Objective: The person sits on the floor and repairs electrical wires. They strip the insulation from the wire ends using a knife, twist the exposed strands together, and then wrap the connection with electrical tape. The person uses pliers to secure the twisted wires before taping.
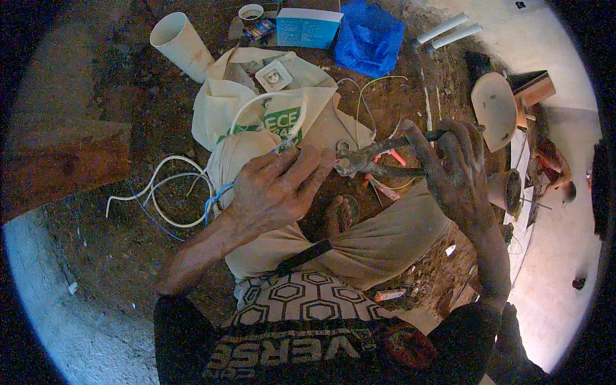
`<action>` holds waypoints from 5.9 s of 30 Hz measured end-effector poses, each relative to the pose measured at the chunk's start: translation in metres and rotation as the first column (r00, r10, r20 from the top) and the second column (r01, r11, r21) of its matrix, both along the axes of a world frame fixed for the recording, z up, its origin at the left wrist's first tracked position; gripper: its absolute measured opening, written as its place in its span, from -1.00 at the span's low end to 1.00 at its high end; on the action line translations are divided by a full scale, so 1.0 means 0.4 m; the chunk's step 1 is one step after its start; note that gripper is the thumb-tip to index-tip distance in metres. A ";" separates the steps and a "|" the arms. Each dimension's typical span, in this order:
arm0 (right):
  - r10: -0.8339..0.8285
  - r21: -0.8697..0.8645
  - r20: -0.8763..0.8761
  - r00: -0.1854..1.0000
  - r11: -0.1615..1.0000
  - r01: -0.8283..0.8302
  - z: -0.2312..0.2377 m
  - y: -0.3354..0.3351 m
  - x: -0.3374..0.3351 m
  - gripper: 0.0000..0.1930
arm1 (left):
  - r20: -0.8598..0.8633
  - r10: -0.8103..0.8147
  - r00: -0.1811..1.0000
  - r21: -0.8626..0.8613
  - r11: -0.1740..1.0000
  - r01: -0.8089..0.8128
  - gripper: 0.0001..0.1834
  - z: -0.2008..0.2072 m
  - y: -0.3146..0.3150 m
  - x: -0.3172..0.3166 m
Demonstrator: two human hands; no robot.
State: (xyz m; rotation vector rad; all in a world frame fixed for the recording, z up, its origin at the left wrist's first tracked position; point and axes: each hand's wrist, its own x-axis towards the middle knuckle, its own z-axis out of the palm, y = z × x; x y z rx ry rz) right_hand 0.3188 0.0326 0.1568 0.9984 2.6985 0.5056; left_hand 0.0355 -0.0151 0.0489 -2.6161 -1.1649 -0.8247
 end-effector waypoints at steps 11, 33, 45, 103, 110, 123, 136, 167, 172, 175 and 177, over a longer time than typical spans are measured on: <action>0.000 -0.008 -0.040 0.999 1.000 0.000 -0.007 0.000 0.013 -0.36 | 0.007 0.010 1.000 -0.013 1.000 -0.010 -0.52 -0.004 -0.002 0.002; -0.354 -0.530 -0.058 0.934 0.803 0.271 -0.016 -0.003 0.036 -0.37 | 0.047 -0.031 0.998 0.030 0.999 0.029 -0.56 0.003 0.012 -0.003; -0.483 -0.492 0.268 0.834 0.675 0.549 0.020 0.016 -0.045 -0.36 | 0.313 -0.007 0.950 -0.381 0.915 0.132 -0.62 0.032 0.027 -0.013; 0.179 0.036 0.001 0.984 0.983 -0.179 -0.068 0.042 0.075 -0.56 | 0.462 -0.067 0.885 -0.502 0.802 0.323 -0.71 0.017 0.049 -0.027; 0.026 -0.155 -0.126 0.992 0.987 -0.046 -0.071 0.024 0.049 -0.58 | 0.409 -0.032 0.912 -0.472 0.848 0.241 -0.72 0.007 0.046 -0.018; -0.446 -0.739 0.088 0.891 0.571 0.358 -0.029 0.043 0.002 -0.68 | 0.304 -0.075 0.950 -0.171 0.976 0.132 -0.67 -0.029 0.046 -0.017; -0.458 -0.831 -0.023 0.889 0.503 0.238 -0.032 0.106 -0.012 -0.66 | 0.270 0.080 0.959 -0.349 0.937 0.020 -0.66 -0.025 0.068 0.001; -0.180 -0.611 -0.791 0.585 0.282 -0.739 -0.126 0.264 -0.230 -0.72 | 0.883 0.171 0.437 -0.415 0.721 0.555 -0.49 0.142 0.112 -0.039; -0.321 -0.467 -0.874 0.364 0.356 -0.809 -0.121 0.204 -0.297 -0.82 | 0.907 0.095 0.409 -0.368 0.649 0.666 -0.62 0.168 0.131 -0.130; -0.212 -0.388 -0.922 0.324 0.515 -0.764 -0.114 0.196 -0.310 -0.82 | 0.890 0.209 0.404 -0.429 0.680 0.594 -0.65 0.188 0.108 -0.147; -0.138 -0.324 -0.943 0.304 0.599 -0.733 -0.111 0.198 -0.309 -0.79 | 0.833 0.261 0.487 -0.504 0.722 0.474 -0.68 0.206 0.090 -0.154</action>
